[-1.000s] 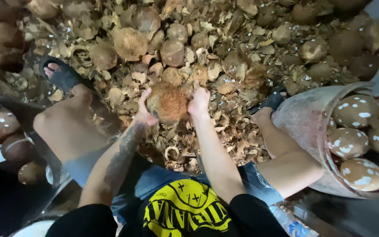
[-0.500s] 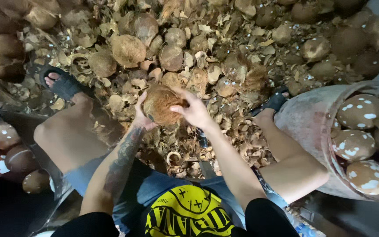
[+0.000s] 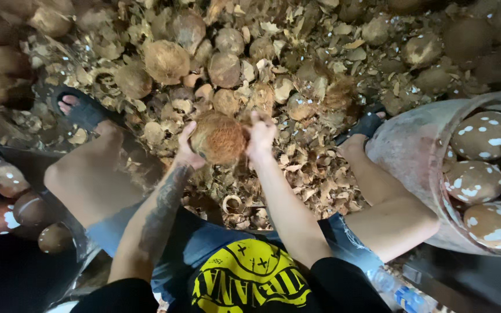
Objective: The person sits on the ground and uses a knife to peel the husk off a coconut. They rotate the coconut in their hands to remove the outer layer and place the peeled coconut into a nearby container.
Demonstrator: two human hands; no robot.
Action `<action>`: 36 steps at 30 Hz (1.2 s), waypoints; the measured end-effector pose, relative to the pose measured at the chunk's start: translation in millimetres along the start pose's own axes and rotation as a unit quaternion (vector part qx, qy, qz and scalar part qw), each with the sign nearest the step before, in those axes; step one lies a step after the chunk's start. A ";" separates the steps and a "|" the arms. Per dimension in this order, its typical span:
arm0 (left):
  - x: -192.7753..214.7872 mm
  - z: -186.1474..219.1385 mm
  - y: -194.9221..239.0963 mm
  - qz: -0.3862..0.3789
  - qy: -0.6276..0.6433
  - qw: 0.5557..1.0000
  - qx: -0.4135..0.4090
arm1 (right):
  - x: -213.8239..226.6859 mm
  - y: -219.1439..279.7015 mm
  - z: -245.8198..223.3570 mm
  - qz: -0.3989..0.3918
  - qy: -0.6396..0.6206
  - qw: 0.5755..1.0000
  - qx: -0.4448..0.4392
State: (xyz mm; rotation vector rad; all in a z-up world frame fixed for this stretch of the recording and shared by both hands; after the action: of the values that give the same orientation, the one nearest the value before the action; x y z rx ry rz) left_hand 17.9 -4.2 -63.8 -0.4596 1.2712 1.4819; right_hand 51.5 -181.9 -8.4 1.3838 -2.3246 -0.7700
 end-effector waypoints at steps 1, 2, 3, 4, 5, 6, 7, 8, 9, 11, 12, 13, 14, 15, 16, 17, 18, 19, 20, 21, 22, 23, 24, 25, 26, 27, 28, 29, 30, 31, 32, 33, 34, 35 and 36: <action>1.3 -2.7 1.6 0.002 0.020 1.000 0.010 | 8.7 -7.8 1.0 -0.018 -0.147 0.988 -0.036; 2.4 -6.1 2.7 0.005 0.039 0.999 0.022 | 17.8 -15.5 2.5 -0.032 -0.291 0.953 -0.073; 4.1 -4.0 2.5 0.003 0.036 0.999 0.022 | 23.5 -23.0 -2.4 -0.033 -0.294 0.953 -0.072; 5.8 -4.9 2.8 0.008 0.066 0.998 0.015 | 30.8 -31.4 -10.4 -0.027 -0.230 0.972 -0.040; 7.8 -5.9 2.6 0.012 0.097 0.995 0.008 | 37.5 -40.2 -18.3 -0.020 -0.165 0.986 -0.007; 6.1 -3.9 5.0 0.015 0.099 0.995 0.009 | 39.6 -28.4 -22.0 -0.019 -0.162 0.987 -0.009; 4.4 -2.2 7.1 0.019 0.102 0.995 0.006 | 36.3 -15.5 -29.7 -0.098 -0.054 0.992 0.050; 1.4 -2.9 8.6 0.023 0.106 0.994 0.004 | 34.7 -1.7 -37.1 -0.176 0.055 0.977 0.109; 0.4 -3.6 6.1 0.024 0.110 0.994 0.006 | 32.2 13.9 -35.0 -0.174 0.059 0.977 0.107; -7.0 6.9 -8.5 0.004 0.111 0.994 0.020 | 7.9 48.5 -37.8 -0.300 0.172 0.910 0.227; -5.7 6.0 -2.8 0.003 0.109 0.994 0.019 | 2.8 42.2 -30.3 -0.300 0.170 0.911 0.228; -3.0 4.2 2.8 0.025 0.114 0.993 0.026 | 0.2 35.8 -25.2 -0.243 0.169 0.915 0.275; 2.0 1.2 12.6 0.050 0.118 0.991 0.035 | -0.9 32.3 -17.0 -0.185 0.168 0.915 0.316; 0.8 3.2 8.4 0.054 0.117 0.991 0.036 | -5.4 30.5 -13.7 -0.185 0.166 0.917 0.313; 0.3 5.4 4.7 0.059 0.103 0.993 0.020 | -5.6 27.6 -7.4 -0.140 0.162 0.941 0.263; -0.7 7.7 1.0 0.063 0.089 0.994 0.005 | -5.5 25.3 -1.3 -0.094 0.156 0.960 0.211; 4.8 14.8 -2.6 0.059 0.084 0.995 0.007 | -7.1 20.2 2.3 -0.090 0.150 0.961 0.213; 6.6 17.3 -8.1 0.056 0.078 0.995 0.008 | -6.8 14.3 6.9 -0.054 0.106 0.976 0.185; 6.7 11.5 -12.0 0.055 0.078 0.995 0.003 | -5.3 8.6 12.1 -0.024 0.067 0.985 0.157; 7.7 13.0 -12.6 0.053 0.078 0.996 -0.002 | -1.5 -0.9 7.6 -0.026 0.067 0.984 0.160; 9.1 12.0 -10.5 0.056 0.077 0.995 -0.002 | 7.1 -8.0 7.0 0.007 0.044 0.988 0.145; 8.5 10.6 -10.2 0.060 0.077 0.995 -0.003 | 15.5 -15.4 5.9 0.039 0.021 0.991 0.129; 8.1 17.2 -15.2 0.057 0.071 0.996 -0.007 | 25.7 -21.4 1.8 0.038 0.016 0.990 0.131; 7.5 23.8 -20.6 0.055 0.066 0.996 -0.010 | 32.4 -27.3 -2.8 -0.013 0.033 0.988 0.148; 8.7 21.5 -21.0 0.057 0.067 0.996 -0.011 | 47.1 -30.5 -5.4 -0.062 0.058 0.983 0.161; 10.1 19.2 -21.0 0.059 0.068 0.996 -0.012 | 44.0 -23.2 -13.7 -0.062 0.060 0.983 0.161; 13.3 11.6 -16.7 0.064 0.072 0.995 -0.012 | 40.6 -12.0 -20.8 -0.145 0.073 0.969 0.184; 16.2 3.6 -12.0 0.070 0.077 0.995 -0.012 | 37.7 0.1 -27.8 -0.228 0.085 0.948 0.205; 14.9 5.9 -14.9 0.067 0.075 0.995 -0.015 | 30.8 9.9 -25.9 -0.228 0.084 0.947 0.208; 12.7 8.0 -17.9 0.065 0.073 0.995 -0.019 | 20.7 21.1 -22.8 -0.294 0.095 0.932 0.191; 12.0 11.3 -18.5 0.064 0.069 0.995 -0.021 | 10.3 34.9 -17.2 -0.358 0.104 0.912 0.171; 11.1 15.0 -18.7 0.064 0.065 0.996 -0.024 | 2.1 30.8 -12.8 -0.358 0.101 0.912 0.173; 13.6 16.2 -12.9 0.069 0.061 0.995 -0.024 | -1.5 30.7 -7.2 -0.311 0.104 0.919 0.221; 16.6 17.2 -7.0 0.075 0.057 0.995 -0.024 | -5.1 31.1 -0.8 -0.263 0.107 0.921 0.268; 19.1 14.8 2.0 0.080 0.057 0.995 -0.024 | -8.4 29.4 -0.7 -0.262 0.108 0.922 0.263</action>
State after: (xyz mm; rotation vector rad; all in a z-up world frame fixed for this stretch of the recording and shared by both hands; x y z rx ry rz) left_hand 14.4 17.9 -73.3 -0.4889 1.3926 1.6431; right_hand 35.2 -163.5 9.7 2.2460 -2.0769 -0.0767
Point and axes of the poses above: each hand's wrist, its own y-axis away from the middle knuckle, its own x-axis out of the back of the hand, z = x × y, the point moved 3 cm from there along -y, towards the middle knuckle, and after that the axes turned 14 degrees about -x, right-handed, at the moved point
